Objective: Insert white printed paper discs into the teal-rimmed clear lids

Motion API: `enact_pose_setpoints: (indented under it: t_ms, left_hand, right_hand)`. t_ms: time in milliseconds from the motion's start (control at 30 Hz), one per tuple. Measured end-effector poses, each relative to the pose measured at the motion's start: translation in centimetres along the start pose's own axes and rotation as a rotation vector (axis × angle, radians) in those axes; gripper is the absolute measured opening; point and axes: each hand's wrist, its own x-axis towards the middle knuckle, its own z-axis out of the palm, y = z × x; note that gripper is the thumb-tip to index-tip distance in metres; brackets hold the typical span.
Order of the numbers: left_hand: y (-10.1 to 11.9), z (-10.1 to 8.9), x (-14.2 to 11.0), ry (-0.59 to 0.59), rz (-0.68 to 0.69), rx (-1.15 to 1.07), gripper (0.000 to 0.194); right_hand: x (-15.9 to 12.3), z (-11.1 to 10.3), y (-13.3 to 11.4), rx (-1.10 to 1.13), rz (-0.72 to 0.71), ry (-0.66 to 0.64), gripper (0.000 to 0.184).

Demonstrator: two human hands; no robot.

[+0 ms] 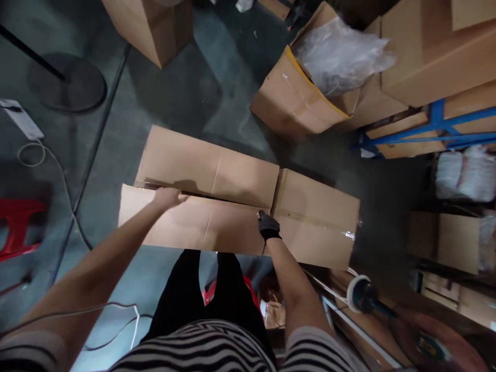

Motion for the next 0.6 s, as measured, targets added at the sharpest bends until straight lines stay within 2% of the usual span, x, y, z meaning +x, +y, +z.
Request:
enact_pose_setpoints:
  t_ms: [67,133,200,233,333,400,467,533,600]
  left_hand:
    - [4.9,1.1,0.2,0.028,0.071,-0.012,0.05]
    - [9.4,1.7,-0.4,0.047,0.116,-0.024,0.046]
    - [12.4,2.0,-2.2,0.08,0.154,-0.04,0.039]
    - [13.1,2.3,-3.8,0.101,0.171,-0.05,0.036]
    - [12.9,3.8,-11.4,0.116,0.199,-0.112,0.034]
    - [12.0,5.5,-17.3,0.019,0.171,-0.172,0.038]
    - [11.6,7.2,-22.0,-0.081,0.179,-0.214,0.042]
    - [11.9,8.7,-24.5,-0.145,0.131,-0.233,0.042]
    - [12.6,9.8,-25.5,-0.186,0.068,-0.238,0.04]
  right_hand:
    - [1.3,0.2,1.1,-0.003,-0.009,0.067,0.036]
    - [3.1,0.2,1.7,-0.013,-0.091,0.101,0.035]
    - [5.0,-0.2,2.1,-0.031,-0.211,0.072,0.037]
    - [5.9,-0.5,2.6,-0.032,-0.258,0.035,0.038]
    - [7.7,-1.9,6.1,-0.007,-0.293,-0.085,0.033]
    - [8.1,-2.5,9.9,0.006,-0.248,-0.124,0.026]
    - [8.1,-2.3,13.7,0.094,-0.176,-0.089,0.025]
    - [7.6,-0.9,16.2,0.339,-0.095,-0.02,0.024]
    - [6.8,1.3,16.6,0.721,0.011,0.008,0.023]
